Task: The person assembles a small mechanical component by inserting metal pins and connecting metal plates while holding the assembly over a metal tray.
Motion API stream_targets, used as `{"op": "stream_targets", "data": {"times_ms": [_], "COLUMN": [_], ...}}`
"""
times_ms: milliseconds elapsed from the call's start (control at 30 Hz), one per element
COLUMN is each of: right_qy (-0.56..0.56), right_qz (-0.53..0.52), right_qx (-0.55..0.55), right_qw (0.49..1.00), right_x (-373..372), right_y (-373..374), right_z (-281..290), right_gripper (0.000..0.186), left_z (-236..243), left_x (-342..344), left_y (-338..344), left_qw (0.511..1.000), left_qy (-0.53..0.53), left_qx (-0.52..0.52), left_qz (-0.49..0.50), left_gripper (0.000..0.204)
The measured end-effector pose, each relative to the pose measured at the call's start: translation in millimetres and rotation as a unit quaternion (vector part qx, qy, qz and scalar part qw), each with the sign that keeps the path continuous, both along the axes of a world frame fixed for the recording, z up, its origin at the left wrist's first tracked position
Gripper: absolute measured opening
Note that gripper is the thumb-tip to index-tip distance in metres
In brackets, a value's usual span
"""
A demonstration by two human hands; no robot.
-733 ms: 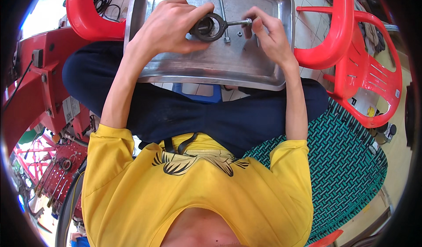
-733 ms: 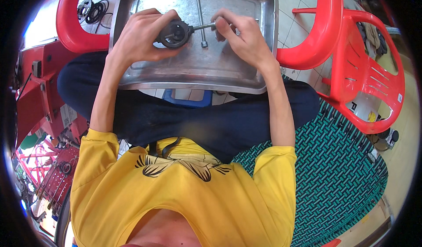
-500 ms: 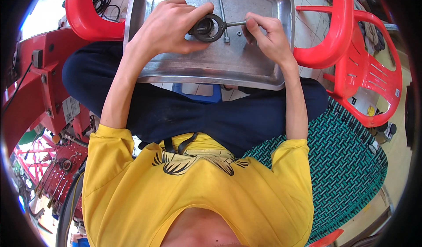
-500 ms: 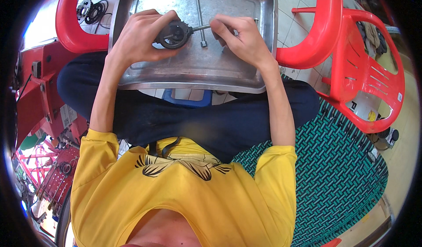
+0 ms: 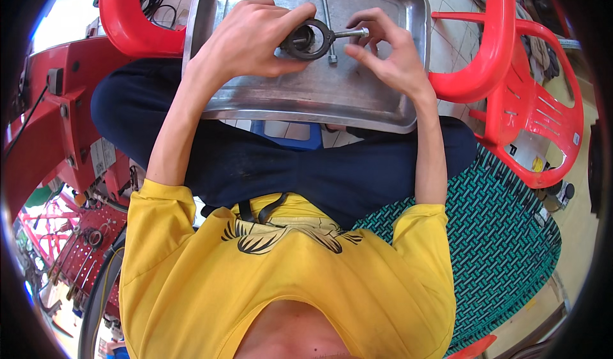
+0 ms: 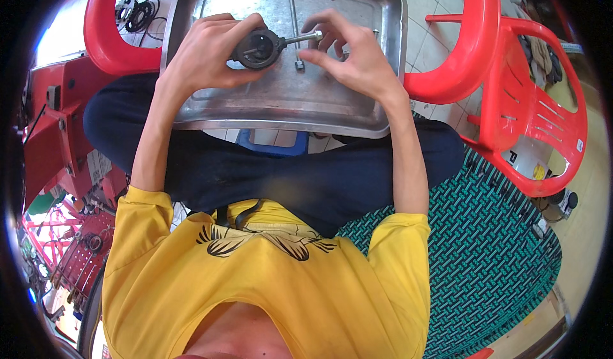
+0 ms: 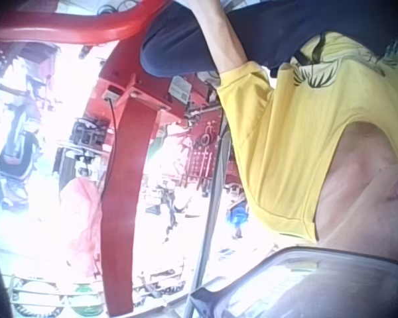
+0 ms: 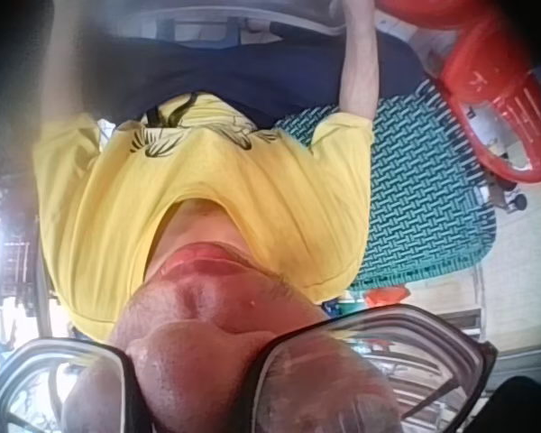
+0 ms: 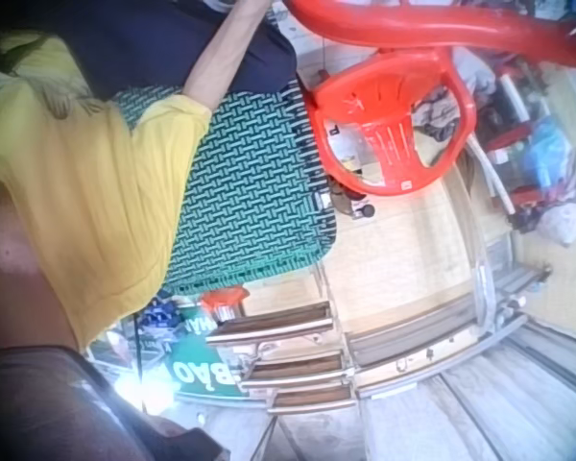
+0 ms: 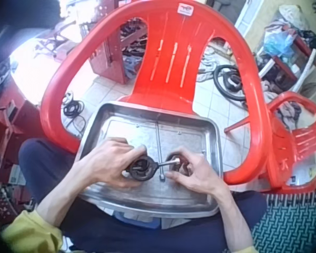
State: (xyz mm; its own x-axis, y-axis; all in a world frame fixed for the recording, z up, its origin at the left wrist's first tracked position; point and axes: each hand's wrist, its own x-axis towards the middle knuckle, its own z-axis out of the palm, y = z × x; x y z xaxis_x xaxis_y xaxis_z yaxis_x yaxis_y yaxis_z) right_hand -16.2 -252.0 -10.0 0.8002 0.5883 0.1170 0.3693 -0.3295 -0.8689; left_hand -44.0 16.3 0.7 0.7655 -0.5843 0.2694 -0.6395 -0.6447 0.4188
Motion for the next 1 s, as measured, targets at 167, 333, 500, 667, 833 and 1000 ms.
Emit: {"op": "stream_targets", "data": {"times_ms": [167, 333, 500, 667, 833, 1000], "right_qy": [0.041, 0.000, 0.001, 0.032, 0.064, -0.011], "right_qz": [0.024, -0.027, -0.041, -0.066, -0.088, -0.060], "right_qx": [0.014, 0.001, 0.105, 0.092, 0.096, 0.080], "right_qw": [0.999, 1.000, 0.994, 0.993, 0.989, 0.995], "right_x": [5, -2, 0, -4, -3, 0], "right_y": [-9, 1, -3, 2, 0, -3], "right_z": [-8, 11, 5, 6, 4, 11], "right_gripper": [0.026, 0.037, 0.042, 0.037, 0.035, 0.033], "left_z": [1, -2, 1, -3, 0, -1], "left_x": [0, 0, 0, 0, -2, 0], "left_y": [-1, 0, -2, 0, -4, -2], "left_qw": [1.000, 1.000, 1.000, 1.000, 1.000, 1.000], "left_qy": [-0.005, 0.003, 0.007, 0.006, -0.008, 0.002], "left_qx": [0.009, 0.009, 0.009, 0.002, -0.001, -0.006], "left_qz": [-0.002, 0.004, 0.001, 0.005, -0.008, -0.007], "left_gripper": [0.057, 0.057, 0.057, 0.057, 0.058, 0.058]}}
